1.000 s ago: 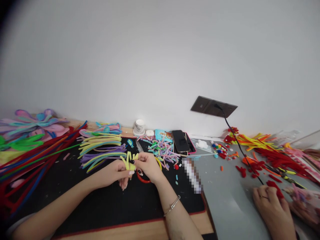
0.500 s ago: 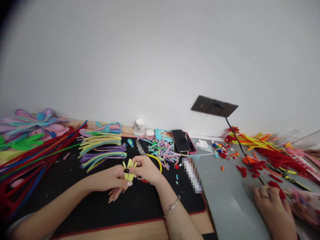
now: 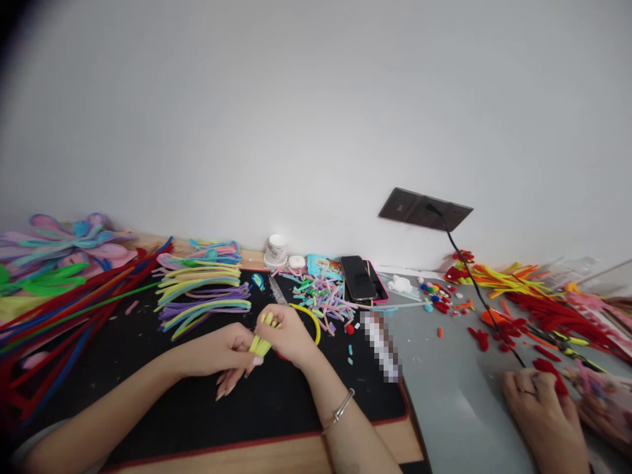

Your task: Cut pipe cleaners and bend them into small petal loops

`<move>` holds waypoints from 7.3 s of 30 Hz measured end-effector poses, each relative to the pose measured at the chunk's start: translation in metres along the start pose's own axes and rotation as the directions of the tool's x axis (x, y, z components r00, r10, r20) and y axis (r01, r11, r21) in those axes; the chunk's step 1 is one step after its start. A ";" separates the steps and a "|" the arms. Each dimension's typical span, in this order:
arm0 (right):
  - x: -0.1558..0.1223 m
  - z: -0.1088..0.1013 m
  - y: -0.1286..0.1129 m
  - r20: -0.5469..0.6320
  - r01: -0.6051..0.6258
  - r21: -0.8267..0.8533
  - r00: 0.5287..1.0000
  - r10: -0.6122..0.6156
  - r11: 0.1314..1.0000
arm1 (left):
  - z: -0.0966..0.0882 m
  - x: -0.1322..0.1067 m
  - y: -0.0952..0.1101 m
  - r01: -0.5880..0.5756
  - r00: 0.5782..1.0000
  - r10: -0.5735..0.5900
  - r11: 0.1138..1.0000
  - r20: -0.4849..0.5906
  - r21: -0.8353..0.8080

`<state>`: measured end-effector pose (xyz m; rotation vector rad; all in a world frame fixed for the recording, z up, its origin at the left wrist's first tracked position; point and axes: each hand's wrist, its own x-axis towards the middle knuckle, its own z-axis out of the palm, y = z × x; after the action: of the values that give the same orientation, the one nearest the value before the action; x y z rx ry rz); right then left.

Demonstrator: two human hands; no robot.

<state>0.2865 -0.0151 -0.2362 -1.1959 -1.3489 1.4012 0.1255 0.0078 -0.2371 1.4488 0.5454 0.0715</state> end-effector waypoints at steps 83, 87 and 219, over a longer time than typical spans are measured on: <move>0.000 0.002 -0.003 -0.283 0.160 -0.234 0.932 -0.225 0.959 | -0.010 0.009 0.002 -0.173 0.821 0.191 0.981 -0.538 0.084; -0.001 0.000 -0.004 -0.261 0.165 -0.259 0.937 -0.234 0.952 | -0.010 0.008 0.000 -0.192 0.867 0.240 0.970 -0.438 0.150; -0.019 0.010 -0.021 -0.078 0.290 -0.444 0.930 -0.359 0.848 | 0.010 0.004 0.002 -0.196 0.975 0.222 0.824 -0.016 -0.531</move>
<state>0.2796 -0.0341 -0.2141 -1.2471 -1.7042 0.7713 0.1333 0.0006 -0.2359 0.9540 0.2892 0.3387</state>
